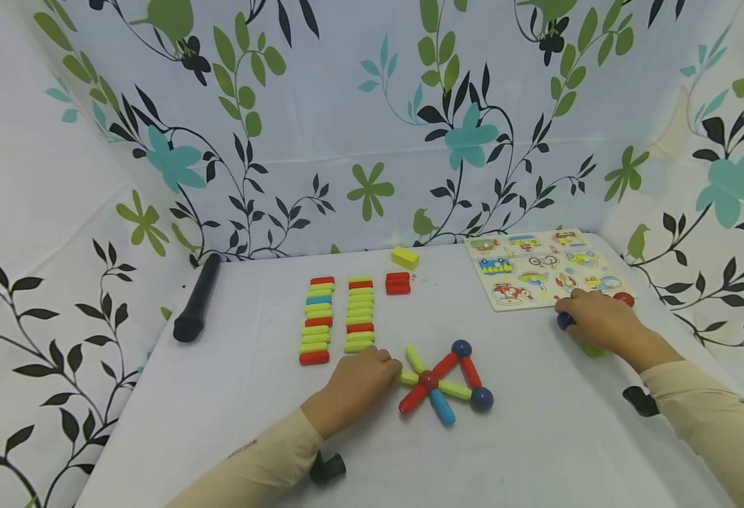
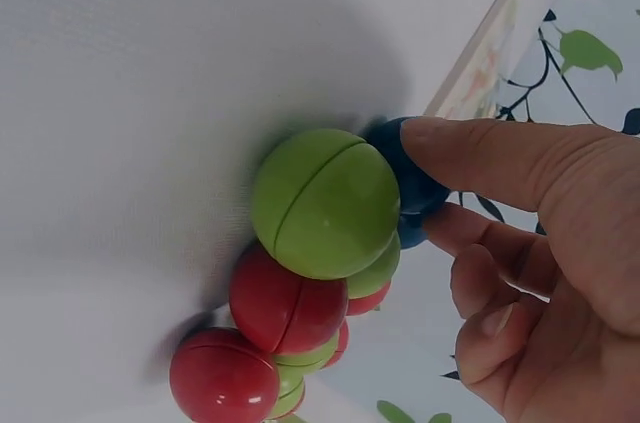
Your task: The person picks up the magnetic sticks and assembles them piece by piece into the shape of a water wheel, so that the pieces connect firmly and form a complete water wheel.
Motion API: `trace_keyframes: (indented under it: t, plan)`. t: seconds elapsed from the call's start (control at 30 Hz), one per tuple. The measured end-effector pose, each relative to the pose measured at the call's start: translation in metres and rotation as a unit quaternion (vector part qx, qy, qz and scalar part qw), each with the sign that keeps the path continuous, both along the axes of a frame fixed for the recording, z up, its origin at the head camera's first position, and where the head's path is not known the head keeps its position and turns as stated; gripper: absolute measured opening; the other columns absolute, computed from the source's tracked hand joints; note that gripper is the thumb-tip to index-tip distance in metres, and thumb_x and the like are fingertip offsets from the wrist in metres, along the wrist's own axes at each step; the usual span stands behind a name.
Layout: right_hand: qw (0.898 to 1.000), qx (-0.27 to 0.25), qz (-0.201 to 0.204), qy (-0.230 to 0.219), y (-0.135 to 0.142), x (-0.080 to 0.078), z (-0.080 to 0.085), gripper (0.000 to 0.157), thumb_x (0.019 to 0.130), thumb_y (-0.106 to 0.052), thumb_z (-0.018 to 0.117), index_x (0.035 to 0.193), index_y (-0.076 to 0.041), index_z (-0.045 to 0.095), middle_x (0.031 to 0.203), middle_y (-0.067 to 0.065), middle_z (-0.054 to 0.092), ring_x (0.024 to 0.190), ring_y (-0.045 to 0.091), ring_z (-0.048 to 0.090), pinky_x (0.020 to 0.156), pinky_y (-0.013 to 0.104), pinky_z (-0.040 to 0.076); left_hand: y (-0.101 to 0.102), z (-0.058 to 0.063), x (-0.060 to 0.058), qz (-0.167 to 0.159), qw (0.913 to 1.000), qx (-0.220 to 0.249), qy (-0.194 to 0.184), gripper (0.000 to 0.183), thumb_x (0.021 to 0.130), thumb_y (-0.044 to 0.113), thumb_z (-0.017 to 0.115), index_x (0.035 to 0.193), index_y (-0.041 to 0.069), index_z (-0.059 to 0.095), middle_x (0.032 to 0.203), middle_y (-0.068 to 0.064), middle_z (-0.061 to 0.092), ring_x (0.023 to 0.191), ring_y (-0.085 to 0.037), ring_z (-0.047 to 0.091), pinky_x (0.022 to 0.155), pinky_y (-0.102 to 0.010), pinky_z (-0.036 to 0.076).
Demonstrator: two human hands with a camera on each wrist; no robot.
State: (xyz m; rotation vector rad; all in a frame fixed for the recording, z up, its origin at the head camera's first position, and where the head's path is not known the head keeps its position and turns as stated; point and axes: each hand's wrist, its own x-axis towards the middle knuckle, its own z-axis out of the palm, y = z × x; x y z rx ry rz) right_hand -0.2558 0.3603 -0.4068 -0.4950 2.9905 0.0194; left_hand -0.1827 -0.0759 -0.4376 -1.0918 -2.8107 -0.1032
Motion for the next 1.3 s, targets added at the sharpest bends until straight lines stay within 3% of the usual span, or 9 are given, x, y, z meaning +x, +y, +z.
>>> trace_keyframes:
  t: [0.23,0.4,0.57,0.77,1.0,1.3]
  plan:
    - [1.000,0.007,-0.015,-0.010,-0.002,-0.003,-0.003,0.044,0.084,-0.019,0.083,0.124,-0.005,0.070,0.104,0.015,0.065,0.088,0.029,0.063,0.069,0.052,0.056,-0.001,-0.004,-0.004,0.017,0.9993,0.029,0.013,0.034,0.084,0.028,0.086,0.115,0.017,0.075,0.099,0.001,0.073,0.088,-0.013,0.069,0.073,-0.023,0.058]
    - [1.000,-0.023,-0.007,-0.012,-0.013,-0.003,0.001,0.041,0.087,-0.022,0.080,0.123,-0.006,0.070,0.102,0.012,0.065,0.087,0.026,0.061,0.070,0.049,0.055,-0.002,-0.002,0.006,0.011,0.9970,0.073,-0.025,0.027,0.089,0.033,0.080,0.110,0.018,0.076,0.095,0.004,0.071,0.083,-0.009,0.065,0.067,-0.019,0.054]
    - [0.992,-0.118,0.022,-0.034,-0.061,-0.010,0.013,0.041,0.091,-0.024,0.076,0.126,-0.004,0.068,0.110,0.009,0.071,0.100,0.027,0.065,0.085,0.049,0.056,0.002,-0.001,0.016,0.005,0.9910,0.083,-0.105,0.024,0.092,0.038,0.076,0.105,0.017,0.077,0.083,0.010,0.071,0.072,-0.003,0.057,0.061,-0.016,0.048]
    - [0.971,-0.195,0.071,-0.117,-0.138,-0.022,0.021,0.040,0.095,-0.025,0.073,0.131,-0.008,0.067,0.117,0.004,0.072,0.109,0.022,0.065,0.094,0.044,0.055,0.003,-0.001,0.020,0.007,0.9904,0.086,-0.108,0.026,0.089,0.031,0.080,0.108,0.015,0.077,0.083,0.008,0.073,0.069,-0.002,0.057,0.066,-0.017,0.050]
    - [0.956,-0.189,0.134,-0.179,-0.191,-0.031,0.016,0.034,0.096,-0.023,0.071,0.128,-0.013,0.069,0.112,-0.002,0.072,0.106,0.017,0.063,0.097,0.039,0.053,0.001,-0.001,0.019,0.007,0.9912,0.077,-0.107,0.029,0.089,0.033,0.080,0.112,0.015,0.076,0.087,0.006,0.075,0.072,-0.003,0.060,0.069,-0.018,0.052]
    - [0.955,-0.152,0.155,-0.202,-0.208,-0.035,0.002,0.033,0.098,-0.024,0.069,0.129,-0.014,0.068,0.112,-0.002,0.070,0.102,0.015,0.061,0.100,0.039,0.052,0.000,-0.001,0.020,0.004,0.9926,0.081,-0.090,0.028,0.088,0.031,0.081,0.111,0.015,0.077,0.087,0.006,0.076,0.073,-0.004,0.063,0.070,-0.018,0.053]
